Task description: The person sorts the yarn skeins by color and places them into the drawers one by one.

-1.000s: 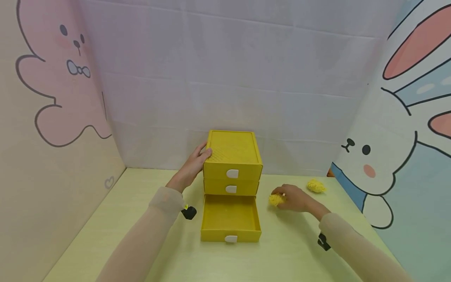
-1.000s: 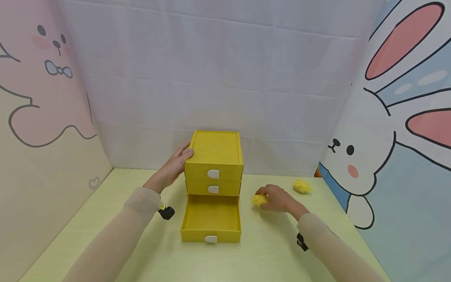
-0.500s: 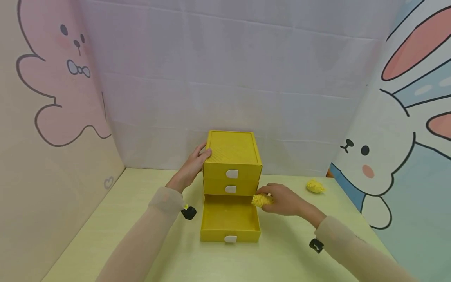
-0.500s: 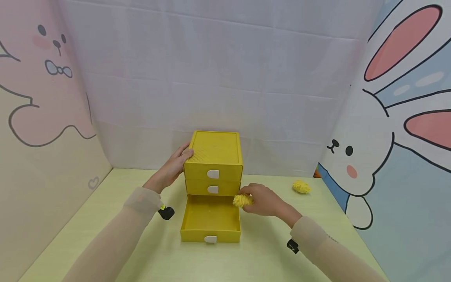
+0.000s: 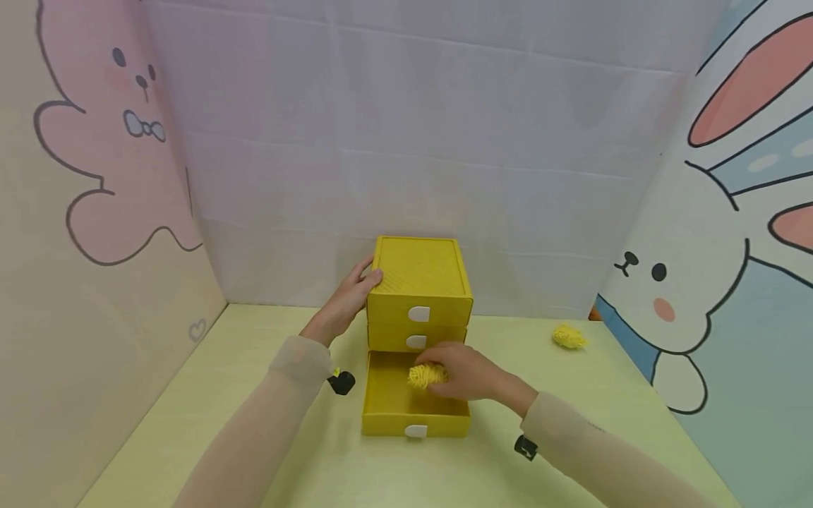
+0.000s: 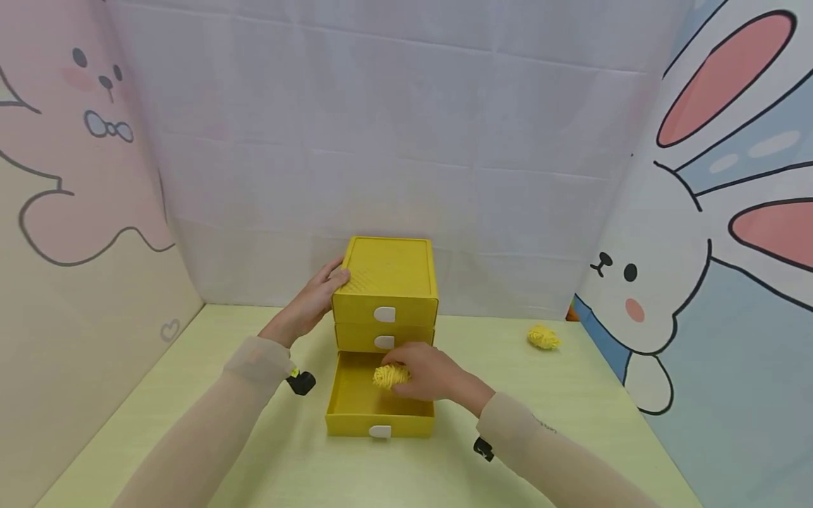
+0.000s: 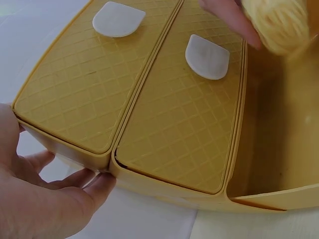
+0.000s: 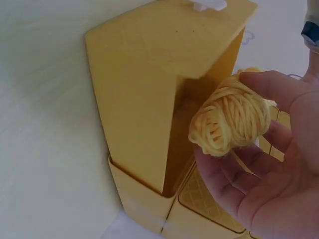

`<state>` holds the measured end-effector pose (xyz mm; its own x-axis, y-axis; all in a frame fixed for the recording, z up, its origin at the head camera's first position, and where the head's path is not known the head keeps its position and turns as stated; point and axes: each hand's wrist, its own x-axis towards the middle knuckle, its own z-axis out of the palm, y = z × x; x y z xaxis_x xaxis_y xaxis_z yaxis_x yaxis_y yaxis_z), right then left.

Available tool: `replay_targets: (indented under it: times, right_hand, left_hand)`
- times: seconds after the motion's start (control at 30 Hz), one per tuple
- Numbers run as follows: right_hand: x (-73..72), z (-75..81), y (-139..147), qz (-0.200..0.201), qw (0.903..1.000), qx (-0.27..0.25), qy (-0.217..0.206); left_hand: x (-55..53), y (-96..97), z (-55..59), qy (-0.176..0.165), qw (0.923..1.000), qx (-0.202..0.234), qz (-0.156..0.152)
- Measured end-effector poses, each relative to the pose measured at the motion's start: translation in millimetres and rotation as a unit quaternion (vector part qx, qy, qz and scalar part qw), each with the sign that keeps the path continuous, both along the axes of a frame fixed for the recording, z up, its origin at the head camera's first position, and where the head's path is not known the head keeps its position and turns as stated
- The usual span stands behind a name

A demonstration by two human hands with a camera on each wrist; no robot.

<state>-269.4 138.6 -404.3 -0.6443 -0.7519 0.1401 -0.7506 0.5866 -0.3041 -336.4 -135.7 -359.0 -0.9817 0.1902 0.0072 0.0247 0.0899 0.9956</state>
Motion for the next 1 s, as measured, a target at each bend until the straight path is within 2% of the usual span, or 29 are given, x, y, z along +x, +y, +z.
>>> replay_targets:
  times: [0.3,0.5,1.0]
  right_hand:
    - [-8.7,-19.3,-34.8,0.015,0.9999,0.007,-0.002]
    - [-11.0,-27.1,-51.3,0.012,0.9994,0.019,-0.025]
    - [-7.7,-38.6,-70.5,-0.013,0.9973,0.047,-0.056]
  left_hand:
    - [-0.9,0.5,2.0,-0.001,1.0000,-0.003,-0.007]
    - [-0.9,-0.8,4.5,-0.004,1.0000,-0.003,-0.006]
    - [1.3,-0.8,9.0,-0.001,1.0000,-0.002,-0.009]
